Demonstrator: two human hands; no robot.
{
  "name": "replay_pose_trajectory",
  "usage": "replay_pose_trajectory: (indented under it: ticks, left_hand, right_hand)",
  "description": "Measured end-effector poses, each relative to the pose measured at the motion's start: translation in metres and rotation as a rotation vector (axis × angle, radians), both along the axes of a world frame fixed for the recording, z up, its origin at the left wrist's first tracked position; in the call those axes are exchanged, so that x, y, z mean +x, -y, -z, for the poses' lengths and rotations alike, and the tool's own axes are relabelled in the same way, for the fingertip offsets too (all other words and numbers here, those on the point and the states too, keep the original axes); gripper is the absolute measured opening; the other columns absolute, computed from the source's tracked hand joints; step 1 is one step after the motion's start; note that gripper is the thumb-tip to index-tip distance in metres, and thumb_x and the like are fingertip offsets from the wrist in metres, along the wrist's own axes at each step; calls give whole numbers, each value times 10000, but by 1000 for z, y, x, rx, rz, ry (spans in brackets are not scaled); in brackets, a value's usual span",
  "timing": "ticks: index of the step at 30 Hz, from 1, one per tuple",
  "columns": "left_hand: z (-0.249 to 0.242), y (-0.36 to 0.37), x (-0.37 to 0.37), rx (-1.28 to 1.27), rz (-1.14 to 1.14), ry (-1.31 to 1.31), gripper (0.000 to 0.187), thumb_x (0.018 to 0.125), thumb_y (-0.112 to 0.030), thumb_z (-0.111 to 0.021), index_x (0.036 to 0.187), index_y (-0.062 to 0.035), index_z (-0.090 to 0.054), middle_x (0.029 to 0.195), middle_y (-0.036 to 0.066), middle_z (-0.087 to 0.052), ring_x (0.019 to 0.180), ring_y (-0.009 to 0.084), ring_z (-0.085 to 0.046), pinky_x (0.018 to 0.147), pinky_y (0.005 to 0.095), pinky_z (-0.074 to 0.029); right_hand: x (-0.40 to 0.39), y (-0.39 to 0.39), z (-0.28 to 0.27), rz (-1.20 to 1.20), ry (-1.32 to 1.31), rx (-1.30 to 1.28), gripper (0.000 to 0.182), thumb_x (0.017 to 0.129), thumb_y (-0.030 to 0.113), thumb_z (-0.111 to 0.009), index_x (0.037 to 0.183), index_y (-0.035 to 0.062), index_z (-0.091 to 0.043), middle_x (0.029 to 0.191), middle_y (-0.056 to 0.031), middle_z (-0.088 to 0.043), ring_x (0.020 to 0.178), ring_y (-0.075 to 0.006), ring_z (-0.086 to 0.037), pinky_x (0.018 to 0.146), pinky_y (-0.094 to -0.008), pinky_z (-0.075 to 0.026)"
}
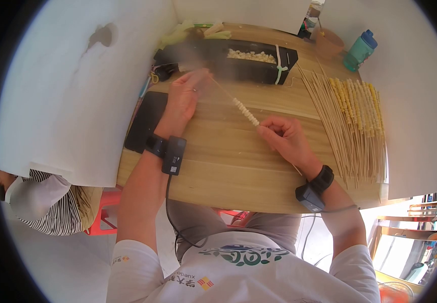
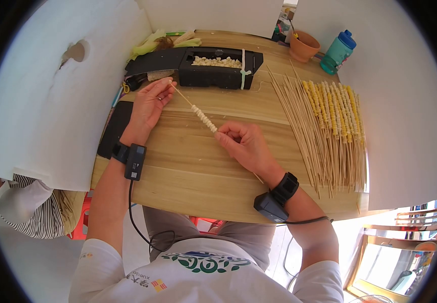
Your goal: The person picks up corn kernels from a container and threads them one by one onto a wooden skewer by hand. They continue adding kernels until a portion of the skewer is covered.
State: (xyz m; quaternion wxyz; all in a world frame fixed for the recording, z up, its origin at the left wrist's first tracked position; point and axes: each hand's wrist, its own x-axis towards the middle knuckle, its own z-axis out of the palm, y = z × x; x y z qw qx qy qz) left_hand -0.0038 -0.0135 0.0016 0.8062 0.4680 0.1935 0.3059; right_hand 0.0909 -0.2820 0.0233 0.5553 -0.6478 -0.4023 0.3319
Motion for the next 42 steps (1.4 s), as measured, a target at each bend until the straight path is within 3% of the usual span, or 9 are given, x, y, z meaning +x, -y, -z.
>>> replay_pose_trajectory:
  ticks: [42]
  left_hand:
    - [5,7,6,52,-55,23,204,887,-96,-681,1068,-3,-677,1000,104,-699,835,115,-651,771,224,-513]
  right_hand:
    - [1,-3,6,26,70,-2,140,942,112,-604,858,0,-607,618,92,-436,556,-1,-320,464,-213,-245]
